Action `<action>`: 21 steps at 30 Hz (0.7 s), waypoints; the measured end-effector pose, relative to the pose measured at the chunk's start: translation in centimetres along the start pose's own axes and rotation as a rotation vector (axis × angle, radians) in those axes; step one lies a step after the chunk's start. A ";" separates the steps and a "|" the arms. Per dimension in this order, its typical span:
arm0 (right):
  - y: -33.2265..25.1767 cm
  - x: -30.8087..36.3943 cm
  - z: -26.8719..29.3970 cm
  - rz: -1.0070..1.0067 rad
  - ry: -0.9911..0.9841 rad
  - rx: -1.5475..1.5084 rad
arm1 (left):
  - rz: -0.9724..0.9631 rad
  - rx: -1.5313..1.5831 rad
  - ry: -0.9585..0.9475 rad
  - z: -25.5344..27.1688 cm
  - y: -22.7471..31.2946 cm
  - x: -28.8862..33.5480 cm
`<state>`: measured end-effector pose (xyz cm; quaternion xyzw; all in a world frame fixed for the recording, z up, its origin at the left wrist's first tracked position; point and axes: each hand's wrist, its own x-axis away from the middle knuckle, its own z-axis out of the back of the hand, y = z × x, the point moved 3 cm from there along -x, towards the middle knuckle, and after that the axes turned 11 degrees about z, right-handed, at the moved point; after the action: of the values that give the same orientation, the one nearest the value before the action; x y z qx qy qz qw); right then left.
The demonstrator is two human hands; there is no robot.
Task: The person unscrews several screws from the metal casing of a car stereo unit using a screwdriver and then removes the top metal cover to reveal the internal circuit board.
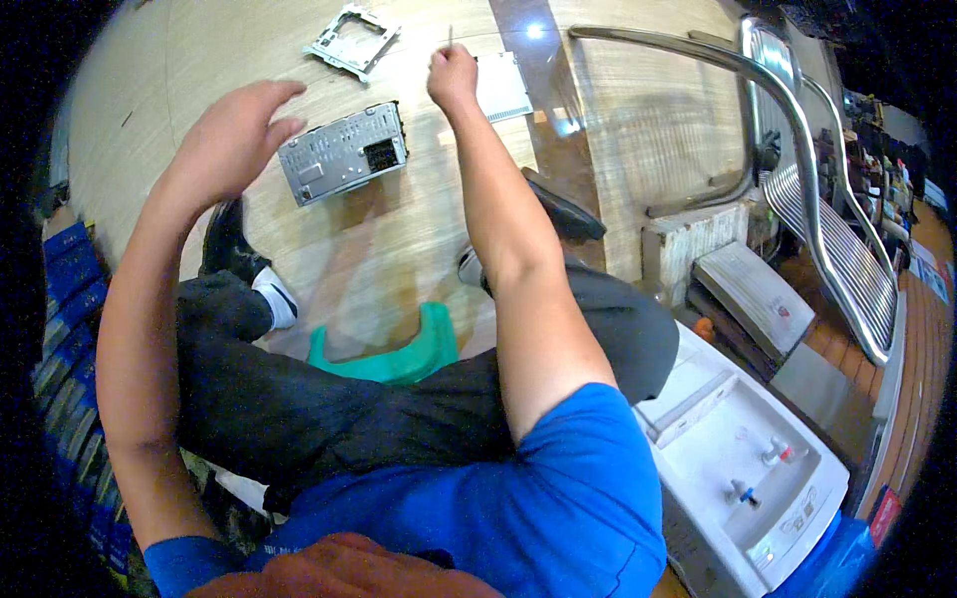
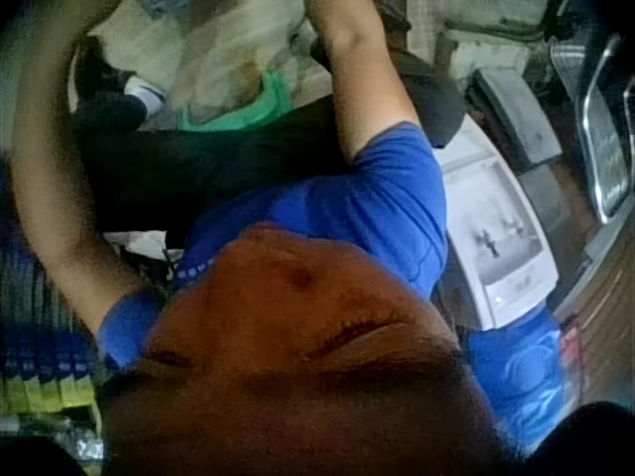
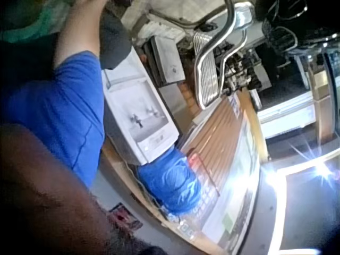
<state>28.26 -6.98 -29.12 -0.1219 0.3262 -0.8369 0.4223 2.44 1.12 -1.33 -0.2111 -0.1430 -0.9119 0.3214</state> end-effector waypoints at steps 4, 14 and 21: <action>-16.2 4.0 6.7 0.051 0.109 -0.605 | -0.023 0.435 0.243 0.8 -2.0 1.9; -34.5 7.6 20.5 0.604 -0.007 -0.382 | -0.248 1.741 0.058 3.8 0.4 4.3; -36.4 9.5 20.7 0.421 -0.206 -0.683 | -0.398 1.740 0.098 4.3 -1.1 8.6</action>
<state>9.54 -7.98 9.52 -0.2686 0.5589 -0.5594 0.5500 -3.08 -0.92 6.37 0.1754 -0.8043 -0.5277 0.2095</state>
